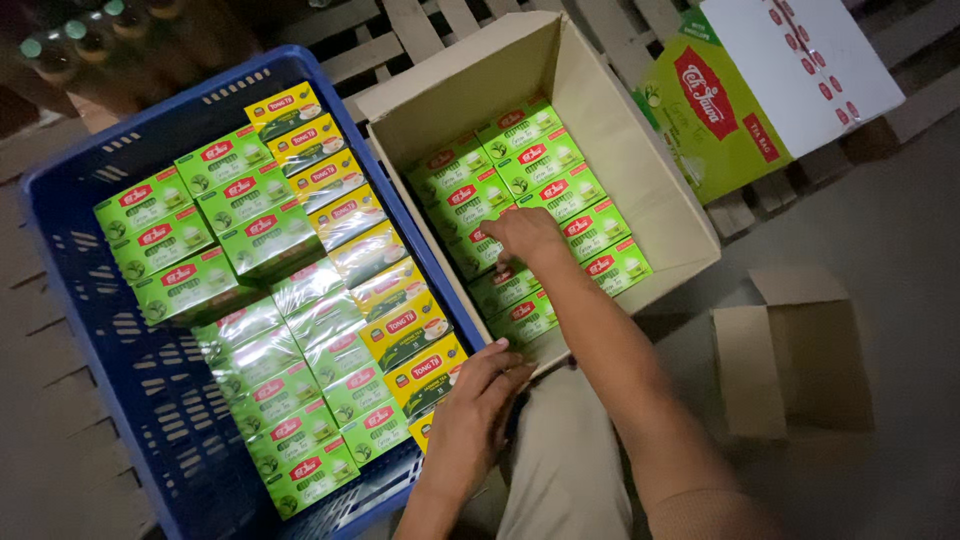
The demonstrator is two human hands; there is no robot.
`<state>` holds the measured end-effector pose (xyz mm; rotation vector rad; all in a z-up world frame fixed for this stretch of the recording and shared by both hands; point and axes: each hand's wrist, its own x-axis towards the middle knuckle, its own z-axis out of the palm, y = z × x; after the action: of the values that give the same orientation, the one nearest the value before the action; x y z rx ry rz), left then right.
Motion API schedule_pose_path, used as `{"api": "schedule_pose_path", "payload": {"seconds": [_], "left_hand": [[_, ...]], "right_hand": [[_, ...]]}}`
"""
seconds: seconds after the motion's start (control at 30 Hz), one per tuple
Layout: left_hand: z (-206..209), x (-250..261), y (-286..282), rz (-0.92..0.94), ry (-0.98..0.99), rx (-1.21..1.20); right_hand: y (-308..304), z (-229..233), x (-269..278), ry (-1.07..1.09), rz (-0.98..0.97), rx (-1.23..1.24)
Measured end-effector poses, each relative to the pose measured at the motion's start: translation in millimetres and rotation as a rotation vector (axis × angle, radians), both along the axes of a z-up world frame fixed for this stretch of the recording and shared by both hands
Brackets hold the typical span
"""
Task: The person transfers small green and yellow boxes from a blue basket on their lap into a cardboard box. They pick up the boxes one by one and place them neatly in rows inside the cardboard box.
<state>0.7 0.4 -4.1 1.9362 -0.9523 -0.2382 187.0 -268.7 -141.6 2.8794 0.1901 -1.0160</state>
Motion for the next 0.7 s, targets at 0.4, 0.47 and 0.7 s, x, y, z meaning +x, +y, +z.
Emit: {"api": "schedule_pose_path", "payload": {"seconds": [0.4,0.47,0.7], "left_hand": [[-3.7,-1.8,-2.0,0.045,0.015,-0.003],[-4.2,-1.7,-2.4,0.055,0.014,0.012],[0.5,-0.4,0.0,0.026,0.086,0.116]], "right_hand": [[-18.2,-14.8,-4.1,-0.057,-0.245,0.34],[-20.6,-30.4,4.1,-0.031,-0.21,0.274],[-26.8,-48.1,4.0,-0.098,-0.087,0.24]]}}
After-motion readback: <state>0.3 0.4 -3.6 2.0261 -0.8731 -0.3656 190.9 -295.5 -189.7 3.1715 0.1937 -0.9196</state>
